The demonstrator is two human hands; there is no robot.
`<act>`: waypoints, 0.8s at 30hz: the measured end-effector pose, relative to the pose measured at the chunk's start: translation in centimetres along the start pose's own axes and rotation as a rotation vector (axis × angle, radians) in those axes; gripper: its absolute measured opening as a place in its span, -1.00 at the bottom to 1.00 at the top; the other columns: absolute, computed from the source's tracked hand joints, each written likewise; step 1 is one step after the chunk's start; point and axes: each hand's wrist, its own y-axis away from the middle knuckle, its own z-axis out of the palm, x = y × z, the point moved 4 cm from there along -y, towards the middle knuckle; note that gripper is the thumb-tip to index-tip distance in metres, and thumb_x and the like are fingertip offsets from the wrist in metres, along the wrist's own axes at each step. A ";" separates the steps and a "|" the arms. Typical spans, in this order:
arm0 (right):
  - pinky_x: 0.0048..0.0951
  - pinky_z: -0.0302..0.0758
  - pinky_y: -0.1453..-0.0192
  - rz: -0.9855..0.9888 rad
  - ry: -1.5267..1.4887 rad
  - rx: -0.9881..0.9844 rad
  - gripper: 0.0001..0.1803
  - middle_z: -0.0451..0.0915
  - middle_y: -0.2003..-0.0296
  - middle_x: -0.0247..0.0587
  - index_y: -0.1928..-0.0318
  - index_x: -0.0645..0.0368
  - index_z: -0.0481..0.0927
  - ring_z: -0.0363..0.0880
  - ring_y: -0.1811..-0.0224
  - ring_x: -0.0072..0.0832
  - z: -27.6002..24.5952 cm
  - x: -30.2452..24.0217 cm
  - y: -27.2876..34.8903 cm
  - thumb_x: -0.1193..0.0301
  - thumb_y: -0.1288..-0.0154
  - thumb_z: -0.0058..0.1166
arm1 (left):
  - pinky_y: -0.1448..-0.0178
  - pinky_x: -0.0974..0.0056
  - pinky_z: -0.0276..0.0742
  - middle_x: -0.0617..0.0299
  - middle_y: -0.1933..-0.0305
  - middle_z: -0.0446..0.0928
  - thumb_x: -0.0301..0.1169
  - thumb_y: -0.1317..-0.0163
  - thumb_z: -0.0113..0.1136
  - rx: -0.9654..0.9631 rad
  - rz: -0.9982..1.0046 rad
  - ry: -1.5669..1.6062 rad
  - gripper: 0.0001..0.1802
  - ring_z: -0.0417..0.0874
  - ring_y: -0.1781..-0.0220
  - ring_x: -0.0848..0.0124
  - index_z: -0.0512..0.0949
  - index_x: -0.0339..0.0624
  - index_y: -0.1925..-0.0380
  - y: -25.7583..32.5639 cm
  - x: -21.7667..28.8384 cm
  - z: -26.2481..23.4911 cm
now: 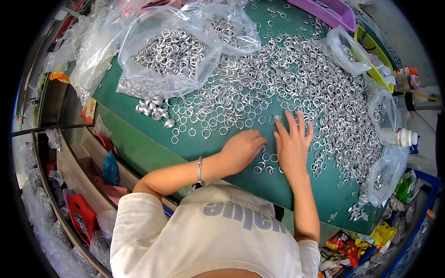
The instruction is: The person sorts small metal rings on a green surface by hand, grouping them together and placing them into transparent plastic bags.
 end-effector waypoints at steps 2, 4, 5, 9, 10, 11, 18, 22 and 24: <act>0.21 -0.06 -0.41 -0.014 -0.069 -0.070 -0.66 0.37 -0.20 -0.16 -0.05 0.10 0.58 0.17 -0.39 -0.10 -0.8 0.0 2.4 0.41 -0.24 0.13 | 0.06 0.14 0.54 0.09 0.18 0.50 -0.56 -0.13 0.20 -0.035 -0.011 0.080 -0.78 0.56 0.14 0.10 0.56 -0.27 0.18 0.8 0.3 1.0; 0.18 -0.02 -0.41 -0.037 -0.160 -0.044 -0.69 0.45 -0.12 -0.17 0.01 0.14 0.61 0.28 -0.33 -0.14 -1.6 0.6 3.4 0.47 -0.20 0.16 | 0.06 0.14 0.53 0.05 0.11 0.47 -0.57 -0.15 0.18 -0.064 0.003 0.147 -0.76 0.56 0.13 0.10 0.55 -0.28 0.15 1.1 0.7 1.4; 0.16 -0.01 -0.40 -0.005 -0.219 0.017 -0.68 0.46 -0.11 -0.16 0.00 0.15 0.60 0.29 -0.32 -0.14 -1.7 1.1 3.3 0.47 -0.20 0.15 | 0.06 0.14 0.52 0.05 0.10 0.46 -0.57 -0.14 0.18 -0.043 -0.009 0.154 -0.76 0.55 0.12 0.10 0.55 -0.28 0.14 0.9 0.9 1.2; 0.15 0.05 -0.39 0.011 -0.246 0.072 -0.65 0.42 -0.17 -0.16 -0.05 0.22 0.55 0.24 -0.36 -0.11 -1.1 0.9 1.4 0.47 -0.24 0.11 | 0.00 0.13 0.47 0.06 0.05 0.45 -0.61 -0.11 0.16 0.086 0.033 0.017 -0.71 0.52 0.06 0.10 0.55 -0.28 0.11 -0.5 0.9 -0.2; 0.17 0.04 -0.39 -0.010 -0.172 0.037 -0.65 0.41 -0.19 -0.16 -0.05 0.23 0.55 0.21 -0.38 -0.11 -0.8 0.4 1.5 0.47 -0.24 0.11 | -0.03 0.13 0.44 0.07 0.04 0.45 -0.63 -0.09 0.16 0.129 0.068 -0.057 -0.68 0.51 0.04 0.10 0.55 -0.28 0.10 -0.8 0.9 -0.5; 0.18 0.03 -0.39 -0.041 -0.101 0.001 -0.64 0.40 -0.21 -0.16 -0.06 0.24 0.54 0.19 -0.39 -0.10 -0.5 0.1 1.4 0.47 -0.24 0.11 | -0.04 0.13 0.42 0.07 0.02 0.45 -0.64 -0.08 0.15 0.084 0.085 -0.081 -0.67 0.50 0.03 0.11 0.54 -0.28 0.09 -0.5 0.7 -0.3; 0.23 -0.08 -0.42 0.016 -0.265 -0.067 -0.60 0.34 -0.28 -0.18 -0.12 0.22 0.51 0.12 -0.45 -0.16 -2.5 0.7 3.5 0.44 -0.27 0.10 | -0.07 0.15 0.35 0.06 -0.09 0.43 -0.61 -0.08 0.11 0.067 0.104 -0.157 -0.59 0.45 -0.06 0.13 0.50 -0.32 0.00 -0.4 -0.1 -0.7; 0.26 -0.09 -0.42 -0.043 -0.118 -0.087 -0.58 0.30 -0.31 -0.19 -0.14 0.18 0.51 0.09 -0.46 -0.11 -1.5 0.0 2.8 0.39 -0.27 0.12 | -0.11 0.10 0.34 0.03 -0.13 0.41 -0.61 -0.08 0.07 0.054 0.075 -0.337 -0.54 0.42 -0.13 0.11 0.46 -0.33 -0.06 -1.1 -0.9 -0.3; 0.27 -0.10 -0.42 -0.049 -0.107 -0.191 -0.56 0.28 -0.33 -0.21 -0.14 0.18 0.50 0.04 -0.48 -0.11 -1.6 -0.4 4.1 0.36 -0.25 0.13 | -0.14 0.10 0.33 0.02 -0.14 0.40 -0.63 -0.06 0.06 0.010 0.086 -0.292 -0.52 0.42 -0.15 0.10 0.46 -0.32 -0.07 0.2 -0.5 0.2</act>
